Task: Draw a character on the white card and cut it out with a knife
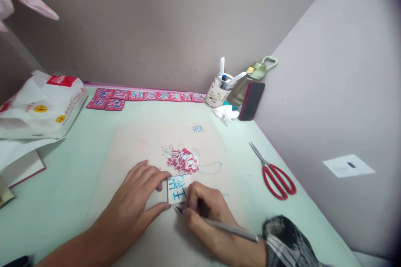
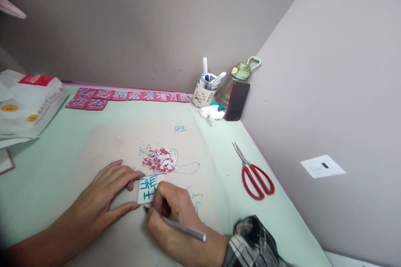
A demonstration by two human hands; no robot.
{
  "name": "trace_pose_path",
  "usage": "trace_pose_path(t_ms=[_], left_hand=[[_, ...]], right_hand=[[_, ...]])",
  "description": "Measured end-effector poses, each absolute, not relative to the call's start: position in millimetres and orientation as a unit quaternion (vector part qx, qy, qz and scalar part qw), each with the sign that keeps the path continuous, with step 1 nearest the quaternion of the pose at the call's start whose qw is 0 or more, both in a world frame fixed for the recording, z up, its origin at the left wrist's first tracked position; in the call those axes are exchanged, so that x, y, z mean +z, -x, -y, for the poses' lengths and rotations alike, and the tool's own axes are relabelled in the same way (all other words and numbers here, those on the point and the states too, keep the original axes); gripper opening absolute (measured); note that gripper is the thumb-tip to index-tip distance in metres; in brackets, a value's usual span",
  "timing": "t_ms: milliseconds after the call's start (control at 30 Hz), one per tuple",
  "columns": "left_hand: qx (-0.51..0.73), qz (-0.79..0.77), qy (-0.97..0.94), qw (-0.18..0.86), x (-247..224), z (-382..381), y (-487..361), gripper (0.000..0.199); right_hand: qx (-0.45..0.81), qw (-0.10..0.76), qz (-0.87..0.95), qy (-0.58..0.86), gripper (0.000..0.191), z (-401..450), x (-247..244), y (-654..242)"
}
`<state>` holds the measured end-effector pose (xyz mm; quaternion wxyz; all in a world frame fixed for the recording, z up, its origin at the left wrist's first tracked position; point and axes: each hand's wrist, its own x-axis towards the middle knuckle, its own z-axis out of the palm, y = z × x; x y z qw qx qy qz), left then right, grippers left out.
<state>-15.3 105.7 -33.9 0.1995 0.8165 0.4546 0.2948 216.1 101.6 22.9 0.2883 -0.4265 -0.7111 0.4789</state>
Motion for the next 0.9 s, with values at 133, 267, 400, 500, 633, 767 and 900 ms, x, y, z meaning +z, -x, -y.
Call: trace_pose_path(t_ms=[133,267,400,500,633,767,900], left_hand=[[0.296,-0.437,-0.826,0.199,-31.5,-106.3,16.0,0.041],[0.302,-0.475,-0.800,0.209,-30.5,-102.8,14.1,0.057],[0.301,-0.512,-0.782,0.190,-32.8,-98.7,10.8,0.067],[0.307,-0.495,-0.796,0.167,-34.9,-97.7,9.4,0.067],[0.315,-0.471,-0.807,0.166,-36.1,-97.2,8.6,0.069],[0.312,-0.466,-0.811,0.170,-33.3,-95.4,6.4,0.049],[0.305,-0.449,-0.824,0.163,-32.1,-90.2,1.5,0.038]], right_hand=[[0.528,0.363,0.613,0.462,0.020,-105.4,18.8,-219.4],[0.526,0.425,0.565,0.472,0.022,-113.1,17.6,-220.0],[0.515,0.430,0.568,0.476,0.024,-112.9,20.1,-218.6],[0.516,0.418,0.563,0.491,0.025,-109.7,19.3,-218.8],[0.511,0.410,0.566,0.501,0.025,-107.0,15.7,-220.9],[0.502,0.394,0.596,0.487,0.022,-105.5,20.2,-219.7],[0.486,0.352,0.649,0.468,0.019,-106.1,28.7,-214.4]])
